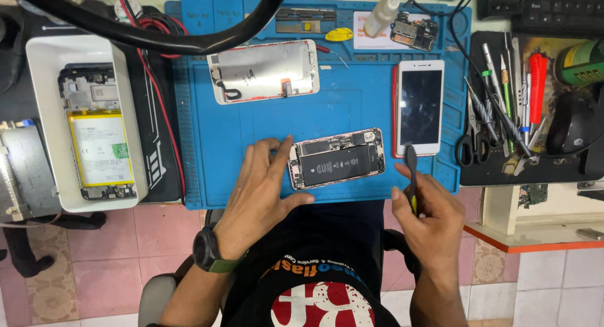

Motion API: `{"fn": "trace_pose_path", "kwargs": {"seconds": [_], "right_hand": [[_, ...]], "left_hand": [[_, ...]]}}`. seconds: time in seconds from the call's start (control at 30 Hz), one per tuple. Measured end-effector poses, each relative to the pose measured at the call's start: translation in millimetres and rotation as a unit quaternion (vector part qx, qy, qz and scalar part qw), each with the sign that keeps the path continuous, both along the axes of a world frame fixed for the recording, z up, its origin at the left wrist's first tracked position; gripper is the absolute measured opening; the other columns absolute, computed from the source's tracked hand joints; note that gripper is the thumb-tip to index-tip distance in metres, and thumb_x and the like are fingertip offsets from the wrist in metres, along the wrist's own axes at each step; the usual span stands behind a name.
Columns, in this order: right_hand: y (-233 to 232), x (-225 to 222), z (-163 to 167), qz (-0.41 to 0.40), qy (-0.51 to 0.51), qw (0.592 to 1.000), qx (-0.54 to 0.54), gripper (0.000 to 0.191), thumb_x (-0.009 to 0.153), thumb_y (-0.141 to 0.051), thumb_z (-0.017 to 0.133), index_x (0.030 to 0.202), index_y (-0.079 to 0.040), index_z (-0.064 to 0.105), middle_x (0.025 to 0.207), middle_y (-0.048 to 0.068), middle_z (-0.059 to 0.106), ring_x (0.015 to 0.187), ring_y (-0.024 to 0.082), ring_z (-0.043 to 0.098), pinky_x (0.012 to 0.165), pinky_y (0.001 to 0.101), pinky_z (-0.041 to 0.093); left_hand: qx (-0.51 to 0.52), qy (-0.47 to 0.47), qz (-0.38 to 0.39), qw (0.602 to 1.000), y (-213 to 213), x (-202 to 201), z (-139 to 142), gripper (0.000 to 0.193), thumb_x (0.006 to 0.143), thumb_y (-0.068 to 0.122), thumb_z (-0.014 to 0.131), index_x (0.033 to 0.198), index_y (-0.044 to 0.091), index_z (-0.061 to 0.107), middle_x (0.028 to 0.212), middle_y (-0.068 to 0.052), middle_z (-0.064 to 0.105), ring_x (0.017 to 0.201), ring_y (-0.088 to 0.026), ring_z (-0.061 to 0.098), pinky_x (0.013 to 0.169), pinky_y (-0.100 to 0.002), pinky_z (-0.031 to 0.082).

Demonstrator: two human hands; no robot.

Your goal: The person tests several smartphones, tapping their screens and checking the displays, then opens the back cover of a disassembled phone and works on its internal battery and components by hand. They use another working phone, appearing to take photos or reference information, and pick up a screwdriver near the end.

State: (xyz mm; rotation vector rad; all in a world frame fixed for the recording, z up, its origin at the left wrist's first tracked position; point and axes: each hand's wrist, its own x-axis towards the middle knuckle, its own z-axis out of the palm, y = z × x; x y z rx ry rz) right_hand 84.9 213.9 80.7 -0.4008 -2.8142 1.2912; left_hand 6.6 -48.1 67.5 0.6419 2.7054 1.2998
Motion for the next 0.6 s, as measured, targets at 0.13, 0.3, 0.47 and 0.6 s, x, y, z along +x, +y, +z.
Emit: {"fn": "trace_pose_path", "kwargs": {"seconds": [0.13,0.3,0.47,0.6], "right_hand": [[8,-41,-8,0.241,0.105,0.954,0.143,0.044,0.089,-0.003,0.07,0.131,-0.014,0.071,0.119,0.007,0.064,0.071,0.019,0.061,0.062,0.0331,0.05],[-3,-92,13,0.362,-0.035,0.9,0.241,0.084,0.072,-0.038,0.084,0.144,-0.008,0.051,0.135,0.012,0.054,0.065,0.032,0.069,0.057,0.0432,0.056],[-13,-112,35,0.422,-0.085,0.852,0.297,0.093,0.069,-0.038,0.085,0.15,-0.01,0.047,0.148,0.014,0.047,0.067,0.035,0.07,0.057,0.0453,0.057],[-17,-129,39,0.471,-0.089,0.828,0.291,0.096,0.064,-0.039,0.087,0.144,-0.005,0.049,0.136,0.014,0.052,0.069,0.037,0.069,0.06,0.0455,0.057]], "left_hand": [[-0.016,0.017,0.002,1.0,-12,1,-1,0.072,0.084,0.025,0.077,0.143,-0.005,0.049,0.131,-0.021,0.052,0.114,-0.038,0.05,0.097,-0.046,0.042],[-0.026,0.06,0.049,0.997,-29,-1,-6,0.053,0.096,0.014,0.068,0.144,0.0,0.052,0.139,-0.018,0.054,0.122,-0.035,0.052,0.1,-0.046,0.041],[-0.025,0.063,0.046,0.997,-30,1,-16,0.049,0.094,0.007,0.065,0.141,0.001,0.054,0.141,-0.018,0.053,0.128,-0.037,0.051,0.101,-0.047,0.04],[-0.03,0.092,0.03,0.995,-29,-1,-25,0.049,0.093,0.002,0.061,0.141,0.0,0.053,0.144,-0.018,0.054,0.134,-0.036,0.051,0.108,-0.047,0.04]]}}
